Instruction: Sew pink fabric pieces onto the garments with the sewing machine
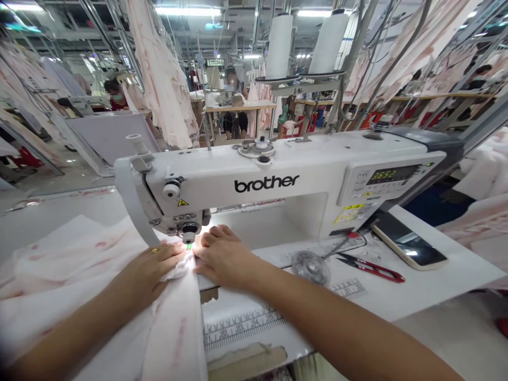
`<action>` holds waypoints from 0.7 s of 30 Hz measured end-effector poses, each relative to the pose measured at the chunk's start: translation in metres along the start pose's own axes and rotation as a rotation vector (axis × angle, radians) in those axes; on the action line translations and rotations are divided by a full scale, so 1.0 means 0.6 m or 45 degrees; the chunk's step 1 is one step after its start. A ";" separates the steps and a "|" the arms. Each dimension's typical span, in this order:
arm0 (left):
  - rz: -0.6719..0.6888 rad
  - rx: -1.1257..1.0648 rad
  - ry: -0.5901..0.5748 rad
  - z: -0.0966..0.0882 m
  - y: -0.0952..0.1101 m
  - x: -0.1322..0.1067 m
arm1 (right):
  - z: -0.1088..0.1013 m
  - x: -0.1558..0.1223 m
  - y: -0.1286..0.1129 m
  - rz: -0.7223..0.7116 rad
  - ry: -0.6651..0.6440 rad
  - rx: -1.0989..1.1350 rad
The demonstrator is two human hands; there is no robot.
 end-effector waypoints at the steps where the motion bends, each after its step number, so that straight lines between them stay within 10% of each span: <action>1: -0.011 -0.008 0.005 0.000 -0.001 0.001 | -0.001 0.000 0.000 0.002 0.001 0.007; 14: -0.048 -0.135 -0.056 -0.006 -0.011 -0.011 | -0.029 -0.002 -0.010 0.095 -0.025 -0.004; 21: -0.299 0.184 0.044 -0.028 0.012 -0.157 | -0.076 -0.218 -0.146 -0.025 0.596 0.221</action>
Point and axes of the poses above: each hand's wrist, its own x-axis towards the middle knuckle, its own z-axis out of the palm, y = z × x, the point moved 9 cm from there along x, towards the middle knuckle, and after that the axes turned 3 degrees about -z, right-handed, at the moved point
